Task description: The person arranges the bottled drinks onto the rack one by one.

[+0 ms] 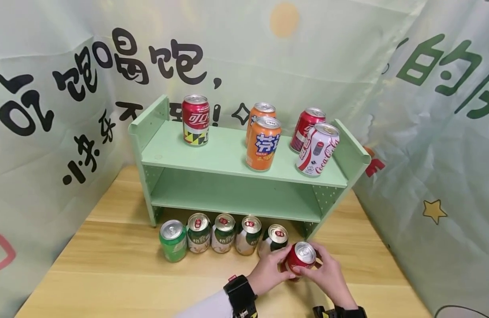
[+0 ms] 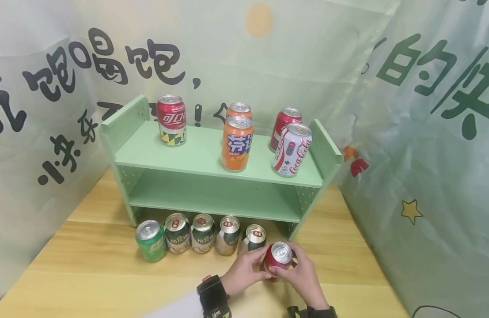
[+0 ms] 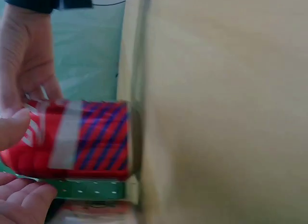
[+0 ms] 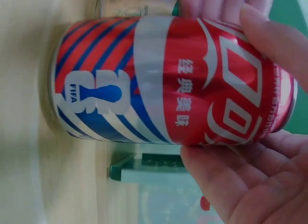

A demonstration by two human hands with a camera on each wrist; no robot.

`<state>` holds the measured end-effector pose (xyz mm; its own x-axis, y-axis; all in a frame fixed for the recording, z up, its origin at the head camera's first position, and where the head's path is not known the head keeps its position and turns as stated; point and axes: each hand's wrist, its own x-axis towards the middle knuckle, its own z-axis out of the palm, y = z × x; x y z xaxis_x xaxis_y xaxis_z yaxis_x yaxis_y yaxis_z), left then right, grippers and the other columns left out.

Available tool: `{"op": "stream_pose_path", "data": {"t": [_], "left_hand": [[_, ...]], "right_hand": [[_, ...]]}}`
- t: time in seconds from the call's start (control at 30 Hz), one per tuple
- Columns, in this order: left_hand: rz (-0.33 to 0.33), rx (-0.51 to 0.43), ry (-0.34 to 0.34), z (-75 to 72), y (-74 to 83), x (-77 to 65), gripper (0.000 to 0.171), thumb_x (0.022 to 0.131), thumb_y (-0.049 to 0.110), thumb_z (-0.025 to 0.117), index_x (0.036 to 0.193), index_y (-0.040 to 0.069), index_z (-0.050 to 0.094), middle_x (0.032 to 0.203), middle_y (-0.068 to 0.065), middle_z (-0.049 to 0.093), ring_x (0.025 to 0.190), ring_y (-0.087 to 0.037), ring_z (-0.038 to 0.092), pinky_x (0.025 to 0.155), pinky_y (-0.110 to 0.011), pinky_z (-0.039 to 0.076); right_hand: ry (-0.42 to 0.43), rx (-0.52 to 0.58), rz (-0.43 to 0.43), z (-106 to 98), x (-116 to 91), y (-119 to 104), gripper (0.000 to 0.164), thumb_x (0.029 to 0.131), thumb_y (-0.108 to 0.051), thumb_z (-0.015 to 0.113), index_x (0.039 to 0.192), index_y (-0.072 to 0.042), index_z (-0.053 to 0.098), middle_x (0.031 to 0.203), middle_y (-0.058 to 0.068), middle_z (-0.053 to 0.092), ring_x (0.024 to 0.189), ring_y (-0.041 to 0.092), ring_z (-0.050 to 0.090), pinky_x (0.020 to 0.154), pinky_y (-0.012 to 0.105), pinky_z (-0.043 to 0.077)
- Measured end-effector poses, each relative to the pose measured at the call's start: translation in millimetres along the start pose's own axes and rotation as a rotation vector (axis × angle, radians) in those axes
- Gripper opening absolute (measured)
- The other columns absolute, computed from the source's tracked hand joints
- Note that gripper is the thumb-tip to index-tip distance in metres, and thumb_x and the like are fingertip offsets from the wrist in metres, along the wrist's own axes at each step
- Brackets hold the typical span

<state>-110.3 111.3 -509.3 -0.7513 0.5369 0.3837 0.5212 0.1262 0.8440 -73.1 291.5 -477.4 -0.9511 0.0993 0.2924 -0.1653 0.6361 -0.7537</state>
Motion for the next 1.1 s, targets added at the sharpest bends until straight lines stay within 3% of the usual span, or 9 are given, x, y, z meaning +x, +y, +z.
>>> {"op": "stream_pose_path", "data": {"t": [0.2, 0.27, 0.4, 0.5, 0.77, 0.97, 1.1], "left_hand": [[-0.113, -0.184, -0.039, -1.6, -14.1, -7.5, 0.082, 0.073, 0.010, 0.081, 0.140, -0.007, 0.038, 0.140, -0.022, 0.046, 0.125, -0.020, 0.048, 0.102, -0.023, 0.042], [-0.151, -0.161, -0.054, -3.3, -14.2, -8.6, 0.086, 0.071, 0.015, 0.084, 0.140, -0.006, 0.038, 0.139, -0.018, 0.048, 0.124, -0.018, 0.049, 0.102, -0.023, 0.041], [-0.205, -0.027, -0.093, -7.8, -9.6, -10.3, 0.091, 0.065, 0.025, 0.088, 0.140, 0.003, 0.042, 0.135, -0.010, 0.054, 0.120, -0.014, 0.051, 0.101, -0.023, 0.041], [-0.223, 0.004, -0.119, -10.8, -6.7, -11.7, 0.090, 0.063, 0.027, 0.089, 0.139, 0.007, 0.045, 0.131, -0.005, 0.056, 0.116, -0.011, 0.053, 0.098, -0.023, 0.043], [-0.226, -0.026, -0.105, -11.5, -6.2, -11.1, 0.087, 0.060, 0.018, 0.089, 0.135, 0.005, 0.047, 0.128, -0.004, 0.058, 0.115, -0.012, 0.054, 0.100, -0.026, 0.043], [-0.275, -0.019, -0.021, -12.3, -2.9, -11.5, 0.079, 0.055, 0.021, 0.092, 0.122, 0.009, 0.051, 0.118, -0.003, 0.063, 0.107, -0.010, 0.059, 0.095, -0.026, 0.046], [-0.273, -0.046, -0.001, -18.9, 6.3, -14.2, 0.075, 0.054, 0.025, 0.093, 0.117, 0.014, 0.054, 0.114, 0.000, 0.066, 0.105, -0.006, 0.060, 0.093, -0.024, 0.047]], "right_hand": [[0.000, 0.058, -0.036, 11, -13, -13, 0.066, 0.056, -0.007, 0.090, 0.114, 0.000, 0.058, 0.109, 0.013, 0.064, 0.096, 0.008, 0.058, 0.073, 0.030, 0.058], [0.002, 0.069, -0.035, 14, -17, -17, 0.067, 0.055, -0.006, 0.090, 0.113, 0.000, 0.059, 0.108, 0.012, 0.065, 0.096, 0.008, 0.058, 0.073, 0.029, 0.058], [0.008, 0.079, -0.010, 20, -24, -22, 0.069, 0.053, -0.009, 0.091, 0.114, -0.001, 0.059, 0.109, 0.011, 0.065, 0.096, 0.002, 0.056, 0.073, 0.029, 0.058], [-0.005, 0.085, -0.023, 21, -27, -22, 0.071, 0.054, -0.011, 0.091, 0.116, -0.001, 0.058, 0.111, 0.013, 0.064, 0.097, -0.001, 0.055, 0.073, 0.029, 0.058], [-0.126, 0.226, 0.017, 18, -26, -6, 0.074, 0.057, 0.000, 0.087, 0.123, 0.003, 0.053, 0.116, 0.021, 0.061, 0.100, -0.007, 0.053, 0.080, 0.020, 0.054], [-0.098, 0.210, 0.031, 19, -21, -5, 0.071, 0.054, -0.002, 0.089, 0.118, 0.003, 0.058, 0.110, 0.021, 0.065, 0.096, -0.004, 0.058, 0.076, 0.020, 0.055], [-0.083, 0.171, -0.016, 14, -21, -17, 0.070, 0.052, -0.002, 0.090, 0.115, 0.003, 0.060, 0.106, 0.021, 0.067, 0.094, -0.004, 0.059, 0.072, 0.022, 0.057]]}}
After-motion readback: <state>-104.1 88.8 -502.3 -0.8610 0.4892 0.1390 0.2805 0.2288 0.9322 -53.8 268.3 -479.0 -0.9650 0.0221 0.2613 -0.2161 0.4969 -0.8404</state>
